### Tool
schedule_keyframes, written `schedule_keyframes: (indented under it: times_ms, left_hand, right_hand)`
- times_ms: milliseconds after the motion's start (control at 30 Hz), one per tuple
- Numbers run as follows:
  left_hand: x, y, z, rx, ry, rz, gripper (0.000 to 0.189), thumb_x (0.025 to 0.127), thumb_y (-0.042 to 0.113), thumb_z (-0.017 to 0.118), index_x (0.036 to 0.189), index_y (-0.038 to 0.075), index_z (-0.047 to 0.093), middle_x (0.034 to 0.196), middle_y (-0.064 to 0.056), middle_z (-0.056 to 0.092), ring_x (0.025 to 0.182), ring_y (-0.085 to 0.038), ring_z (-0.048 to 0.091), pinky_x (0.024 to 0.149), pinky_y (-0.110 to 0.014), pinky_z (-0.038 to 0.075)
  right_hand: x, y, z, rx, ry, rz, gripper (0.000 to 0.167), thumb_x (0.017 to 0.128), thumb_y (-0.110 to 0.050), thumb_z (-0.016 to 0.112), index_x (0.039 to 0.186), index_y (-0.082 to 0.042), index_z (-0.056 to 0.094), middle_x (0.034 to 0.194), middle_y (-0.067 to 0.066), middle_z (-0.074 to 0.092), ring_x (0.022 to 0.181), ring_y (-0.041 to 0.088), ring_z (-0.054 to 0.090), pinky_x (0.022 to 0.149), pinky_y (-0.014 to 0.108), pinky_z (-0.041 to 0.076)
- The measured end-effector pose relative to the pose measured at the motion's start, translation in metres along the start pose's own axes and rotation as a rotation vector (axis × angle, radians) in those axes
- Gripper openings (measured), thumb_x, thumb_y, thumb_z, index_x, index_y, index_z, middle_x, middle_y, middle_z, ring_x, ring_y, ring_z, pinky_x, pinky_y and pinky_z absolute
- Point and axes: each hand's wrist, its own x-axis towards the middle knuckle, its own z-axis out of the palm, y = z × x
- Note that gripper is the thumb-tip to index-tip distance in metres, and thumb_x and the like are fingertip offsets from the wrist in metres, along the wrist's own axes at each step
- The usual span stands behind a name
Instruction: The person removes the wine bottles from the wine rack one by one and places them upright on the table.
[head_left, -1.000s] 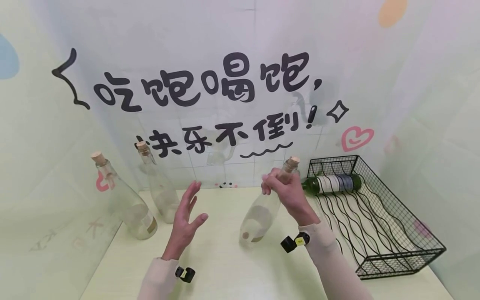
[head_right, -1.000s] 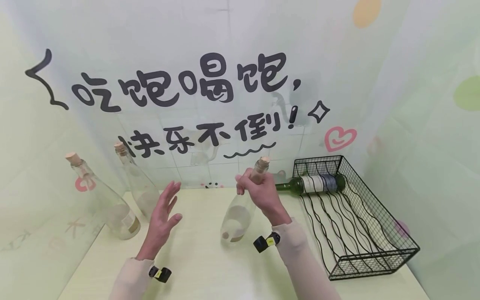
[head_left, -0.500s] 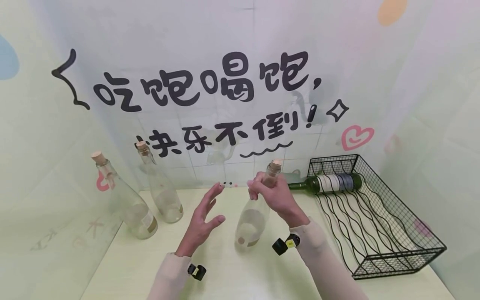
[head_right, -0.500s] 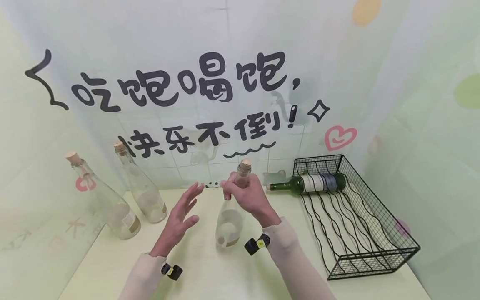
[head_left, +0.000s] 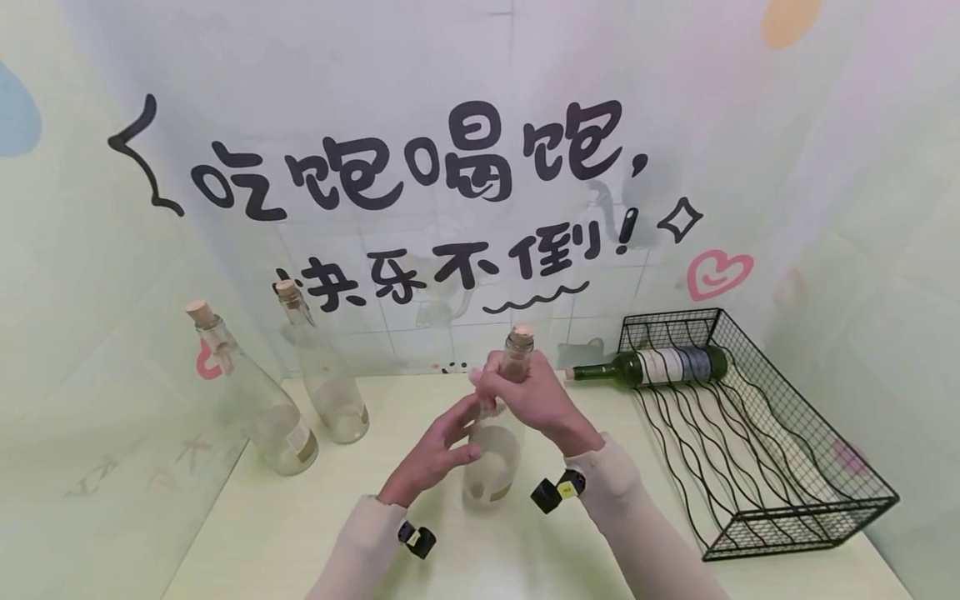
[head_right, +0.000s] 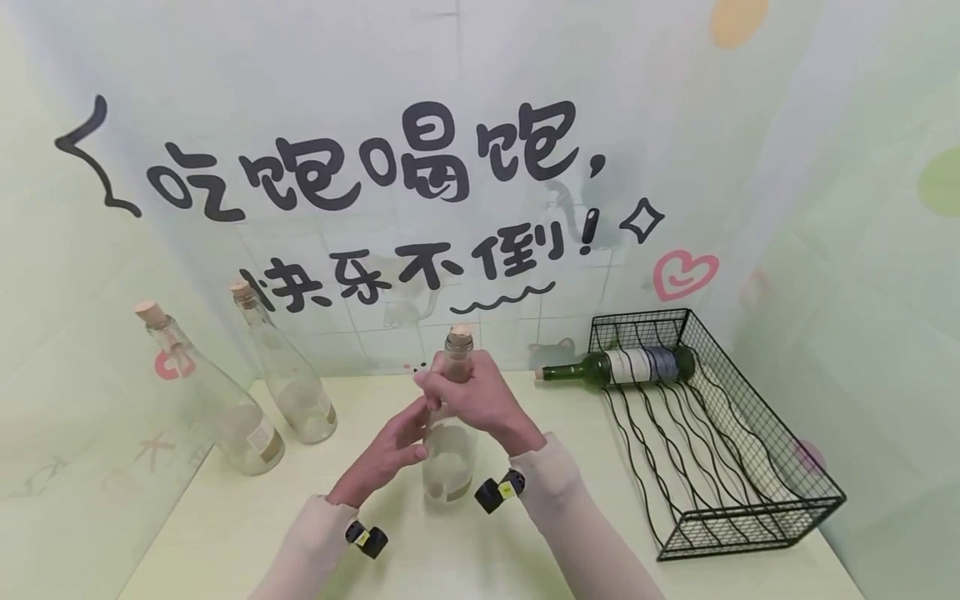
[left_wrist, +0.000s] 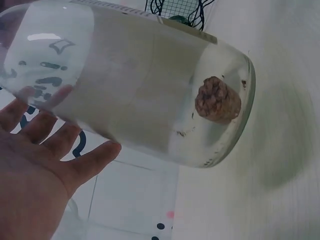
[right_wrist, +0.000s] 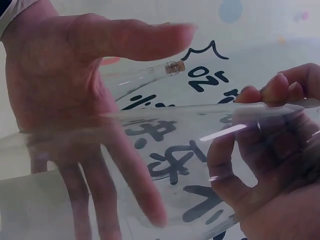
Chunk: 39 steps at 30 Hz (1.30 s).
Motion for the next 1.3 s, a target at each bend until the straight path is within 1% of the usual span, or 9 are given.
schedule_keyframes:
  times_ms: [133, 267, 367, 567, 700, 867, 1033, 1167, 1300]
  left_hand:
    - [0.003, -0.001, 0.005, -0.039, -0.063, -0.044, 0.091, 0.093, 0.057, 0.068, 0.16, 0.009, 0.03, 0.156, -0.021, 0.047, 0.134, -0.023, 0.056, 0.11, -0.037, 0.047]
    - [0.004, -0.001, 0.011, -0.074, -0.069, -0.113, 0.085, 0.091, 0.045, 0.075, 0.156, 0.006, 0.037, 0.15, -0.02, 0.052, 0.127, -0.014, 0.058, 0.106, -0.025, 0.047]
    - [0.004, -0.002, 0.018, -0.093, -0.053, -0.124, 0.073, 0.092, 0.032, 0.077, 0.151, 0.008, 0.043, 0.143, -0.02, 0.058, 0.121, -0.012, 0.06, 0.103, -0.027, 0.049]
    - [0.004, -0.008, 0.028, -0.137, -0.018, -0.045, 0.051, 0.093, 0.018, 0.074, 0.138, 0.005, 0.054, 0.127, -0.026, 0.067, 0.111, -0.011, 0.067, 0.1, -0.028, 0.053]
    - [0.002, -0.01, 0.03, -0.132, 0.011, -0.015, 0.048, 0.093, 0.016, 0.073, 0.136, 0.004, 0.055, 0.124, -0.028, 0.067, 0.11, -0.008, 0.067, 0.099, -0.027, 0.053]
    - [-0.001, -0.013, 0.029, -0.069, 0.058, 0.011, 0.048, 0.093, 0.013, 0.073, 0.136, 0.003, 0.054, 0.122, -0.027, 0.069, 0.108, -0.007, 0.067, 0.098, -0.027, 0.054]
    - [-0.004, -0.015, 0.027, -0.027, 0.071, -0.021, 0.053, 0.094, 0.013, 0.073, 0.141, 0.008, 0.05, 0.123, -0.022, 0.07, 0.108, -0.009, 0.067, 0.098, -0.027, 0.054]
    - [-0.007, -0.014, 0.024, 0.004, 0.09, -0.037, 0.051, 0.093, 0.014, 0.074, 0.139, 0.007, 0.054, 0.125, -0.019, 0.07, 0.111, -0.009, 0.066, 0.1, -0.027, 0.052]
    - [-0.01, -0.013, 0.017, 0.046, 0.126, -0.063, 0.049, 0.092, 0.018, 0.076, 0.136, 0.005, 0.058, 0.125, -0.018, 0.071, 0.109, -0.005, 0.065, 0.1, -0.026, 0.05]
  right_hand:
    - [0.001, -0.002, 0.002, -0.024, -0.039, 0.033, 0.027, 0.095, -0.01, 0.065, 0.071, -0.001, 0.056, 0.062, 0.001, 0.056, 0.066, 0.015, 0.052, 0.078, 0.032, 0.045]
    - [0.0, -0.003, 0.004, -0.051, -0.082, 0.063, 0.027, 0.095, -0.012, 0.066, 0.071, -0.003, 0.058, 0.063, 0.002, 0.056, 0.065, 0.016, 0.051, 0.072, 0.033, 0.043]
    - [0.0, -0.002, 0.006, -0.062, -0.107, 0.079, 0.027, 0.095, -0.014, 0.066, 0.071, -0.004, 0.058, 0.063, 0.003, 0.056, 0.067, 0.017, 0.053, 0.075, 0.035, 0.043]
    - [-0.001, 0.0, 0.007, -0.071, -0.144, 0.079, 0.027, 0.095, -0.015, 0.065, 0.071, -0.003, 0.06, 0.063, 0.001, 0.057, 0.069, 0.018, 0.055, 0.083, 0.037, 0.045]
    - [-0.001, -0.001, 0.009, -0.089, -0.169, 0.072, 0.026, 0.094, -0.017, 0.065, 0.071, -0.004, 0.061, 0.063, 0.0, 0.058, 0.068, 0.016, 0.055, 0.08, 0.034, 0.045]
    - [0.0, -0.002, 0.011, -0.105, -0.195, 0.088, 0.022, 0.094, -0.02, 0.066, 0.076, -0.007, 0.063, 0.067, 0.0, 0.061, 0.073, 0.016, 0.059, 0.083, 0.034, 0.047]
    - [0.0, 0.001, 0.011, -0.133, -0.216, 0.11, 0.014, 0.092, -0.021, 0.069, 0.084, -0.01, 0.066, 0.079, -0.003, 0.065, 0.081, 0.015, 0.059, 0.078, 0.033, 0.045]
    - [0.001, 0.002, 0.01, -0.144, -0.256, 0.119, 0.008, 0.092, -0.02, 0.071, 0.094, -0.012, 0.069, 0.093, 0.0, 0.07, 0.092, 0.014, 0.064, 0.088, 0.035, 0.049]
    - [0.002, 0.002, 0.006, -0.177, -0.307, 0.121, 0.024, 0.091, -0.02, 0.071, 0.113, -0.012, 0.068, 0.114, 0.003, 0.071, 0.11, 0.018, 0.065, 0.098, 0.04, 0.051]
